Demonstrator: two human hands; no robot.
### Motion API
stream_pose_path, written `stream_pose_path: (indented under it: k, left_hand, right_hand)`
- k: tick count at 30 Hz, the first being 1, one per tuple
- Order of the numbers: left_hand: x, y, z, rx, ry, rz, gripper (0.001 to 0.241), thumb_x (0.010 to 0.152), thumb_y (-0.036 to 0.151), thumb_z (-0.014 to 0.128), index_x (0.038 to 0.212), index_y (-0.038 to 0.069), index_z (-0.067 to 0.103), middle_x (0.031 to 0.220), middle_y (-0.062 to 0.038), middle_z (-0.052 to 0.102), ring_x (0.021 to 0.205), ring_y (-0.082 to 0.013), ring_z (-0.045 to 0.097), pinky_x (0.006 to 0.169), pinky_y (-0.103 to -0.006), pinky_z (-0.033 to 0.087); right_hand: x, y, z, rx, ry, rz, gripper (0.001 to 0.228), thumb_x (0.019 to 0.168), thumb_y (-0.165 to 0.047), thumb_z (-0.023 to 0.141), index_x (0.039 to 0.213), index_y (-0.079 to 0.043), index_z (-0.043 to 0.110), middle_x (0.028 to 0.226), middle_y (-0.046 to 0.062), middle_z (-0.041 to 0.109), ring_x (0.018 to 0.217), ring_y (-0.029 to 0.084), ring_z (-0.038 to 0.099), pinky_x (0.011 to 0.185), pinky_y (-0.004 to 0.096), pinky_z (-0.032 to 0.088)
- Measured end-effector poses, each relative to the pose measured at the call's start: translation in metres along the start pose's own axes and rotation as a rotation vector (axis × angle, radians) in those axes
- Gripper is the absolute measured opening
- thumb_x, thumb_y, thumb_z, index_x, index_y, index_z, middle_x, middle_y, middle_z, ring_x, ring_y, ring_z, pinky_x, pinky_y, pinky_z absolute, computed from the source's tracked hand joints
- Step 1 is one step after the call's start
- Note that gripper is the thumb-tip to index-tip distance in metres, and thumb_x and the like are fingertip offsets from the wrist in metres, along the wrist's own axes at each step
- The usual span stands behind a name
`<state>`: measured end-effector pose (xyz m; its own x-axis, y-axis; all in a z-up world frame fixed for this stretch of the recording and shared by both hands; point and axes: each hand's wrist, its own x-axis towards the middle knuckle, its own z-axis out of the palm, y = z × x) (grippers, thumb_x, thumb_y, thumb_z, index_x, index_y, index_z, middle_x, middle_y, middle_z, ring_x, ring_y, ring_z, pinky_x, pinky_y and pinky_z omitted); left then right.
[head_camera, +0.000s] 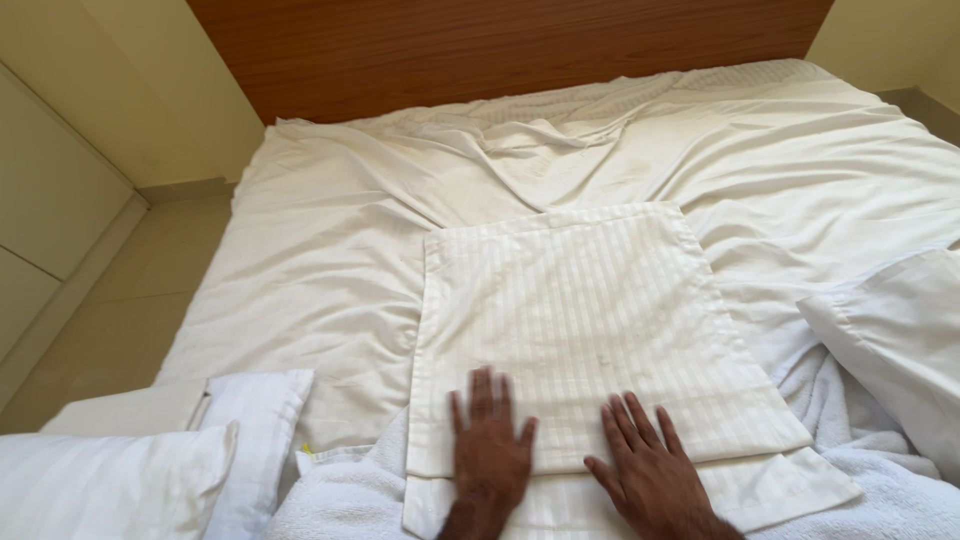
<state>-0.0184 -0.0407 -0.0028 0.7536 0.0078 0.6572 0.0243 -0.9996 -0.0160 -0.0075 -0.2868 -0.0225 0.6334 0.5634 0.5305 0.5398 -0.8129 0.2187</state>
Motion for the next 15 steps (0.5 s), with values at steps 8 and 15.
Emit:
stream_pose_path:
  k: [8,15]
  left_hand:
    - [-0.016,0.039,0.001,-0.08,-0.095,0.269,0.072,0.104,0.059,0.025,0.161,0.016,0.014,0.169,-0.01,0.007,0.157,-0.0268,0.002,0.124,-0.0506,-0.002]
    - [-0.023,0.028,0.015,-0.01,-0.093,0.171,0.083,0.1,0.068,0.018,0.158,0.011,0.001,0.165,-0.013,-0.003,0.157,-0.0321,-0.008,0.123,-0.0564,-0.003]
  right_hand:
    - [0.027,0.028,-0.034,0.333,-0.86,0.008,0.076,0.106,-0.049,0.031,0.161,-0.003,0.005,0.172,0.012,0.002,0.158,0.024,-0.002,0.125,0.044,0.002]
    - [0.02,0.032,-0.034,0.283,-0.999,0.371,0.092,0.102,-0.067,0.024,0.161,-0.005,-0.009,0.172,0.012,-0.011,0.158,0.023,-0.011,0.126,0.043,-0.002]
